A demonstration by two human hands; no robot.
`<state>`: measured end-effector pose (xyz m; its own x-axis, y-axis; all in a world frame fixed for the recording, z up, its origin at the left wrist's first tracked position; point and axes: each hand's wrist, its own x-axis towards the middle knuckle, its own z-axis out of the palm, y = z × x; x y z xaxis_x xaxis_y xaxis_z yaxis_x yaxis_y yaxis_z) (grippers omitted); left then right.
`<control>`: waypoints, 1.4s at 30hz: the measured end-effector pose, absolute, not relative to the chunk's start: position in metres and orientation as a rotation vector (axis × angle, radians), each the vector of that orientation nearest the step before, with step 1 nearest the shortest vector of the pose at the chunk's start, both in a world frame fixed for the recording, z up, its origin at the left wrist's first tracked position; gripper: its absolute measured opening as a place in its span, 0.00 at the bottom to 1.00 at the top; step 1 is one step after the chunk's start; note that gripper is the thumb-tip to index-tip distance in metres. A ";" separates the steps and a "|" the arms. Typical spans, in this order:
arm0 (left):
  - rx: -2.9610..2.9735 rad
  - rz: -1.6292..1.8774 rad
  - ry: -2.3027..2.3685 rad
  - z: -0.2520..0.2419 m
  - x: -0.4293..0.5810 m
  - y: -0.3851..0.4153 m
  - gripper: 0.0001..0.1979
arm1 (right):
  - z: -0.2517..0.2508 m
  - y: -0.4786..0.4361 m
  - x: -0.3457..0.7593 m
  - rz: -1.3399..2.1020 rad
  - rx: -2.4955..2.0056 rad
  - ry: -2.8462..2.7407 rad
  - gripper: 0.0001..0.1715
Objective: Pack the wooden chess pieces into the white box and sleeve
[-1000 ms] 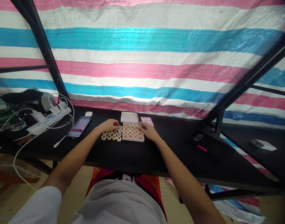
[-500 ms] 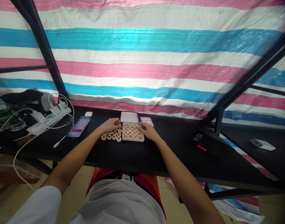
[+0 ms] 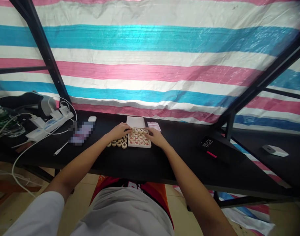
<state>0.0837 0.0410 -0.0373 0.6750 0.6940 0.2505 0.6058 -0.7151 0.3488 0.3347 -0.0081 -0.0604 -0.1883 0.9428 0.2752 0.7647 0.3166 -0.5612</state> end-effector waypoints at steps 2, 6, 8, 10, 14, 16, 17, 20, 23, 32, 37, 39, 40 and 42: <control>2.637 0.509 1.022 -0.038 0.082 0.041 0.18 | -0.061 -0.008 0.335 0.399 -1.505 -2.011 0.22; 2.619 0.516 1.005 -0.038 0.081 0.039 0.19 | -0.062 -0.007 0.336 0.396 -1.515 -2.023 0.22; 2.627 0.529 0.973 -0.038 0.082 0.038 0.19 | -0.062 -0.007 0.336 0.399 -1.514 -2.025 0.22; 2.638 0.534 0.941 -0.037 0.082 0.036 0.19 | -0.061 -0.008 0.335 0.409 -1.513 -2.020 0.21; 2.642 0.529 0.948 -0.035 0.082 0.036 0.21 | -0.059 -0.009 0.334 0.404 -1.525 -2.018 0.21; 2.639 0.518 0.970 -0.035 0.081 0.036 0.21 | -0.059 -0.009 0.334 0.402 -1.520 -2.019 0.22; 2.642 0.517 0.977 -0.035 0.081 0.036 0.21 | -0.059 -0.009 0.334 0.408 -1.516 -2.018 0.22; 2.656 0.524 0.990 -0.036 0.080 0.036 0.21 | -0.059 -0.009 0.334 0.421 -1.519 -2.012 0.21; 2.648 0.516 0.982 -0.037 0.079 0.036 0.21 | -0.060 -0.009 0.334 0.415 -1.519 -2.015 0.21; 2.681 0.446 1.019 -0.036 0.082 0.032 0.23 | -0.061 -0.008 0.335 0.423 -1.519 -2.009 0.21; 2.627 0.389 1.141 -0.022 0.066 0.034 0.22 | -0.063 -0.005 0.336 0.418 -1.530 -1.986 0.21; 2.582 0.319 1.186 -0.017 0.055 0.037 0.20 | -0.064 -0.005 0.337 0.424 -1.523 -1.978 0.21; 2.551 0.262 1.191 -0.015 0.049 0.039 0.19 | -0.064 -0.005 0.337 0.429 -1.520 -1.976 0.21; 2.486 0.151 1.179 -0.012 0.041 0.042 0.19 | -0.064 -0.005 0.338 0.437 -1.513 -1.967 0.21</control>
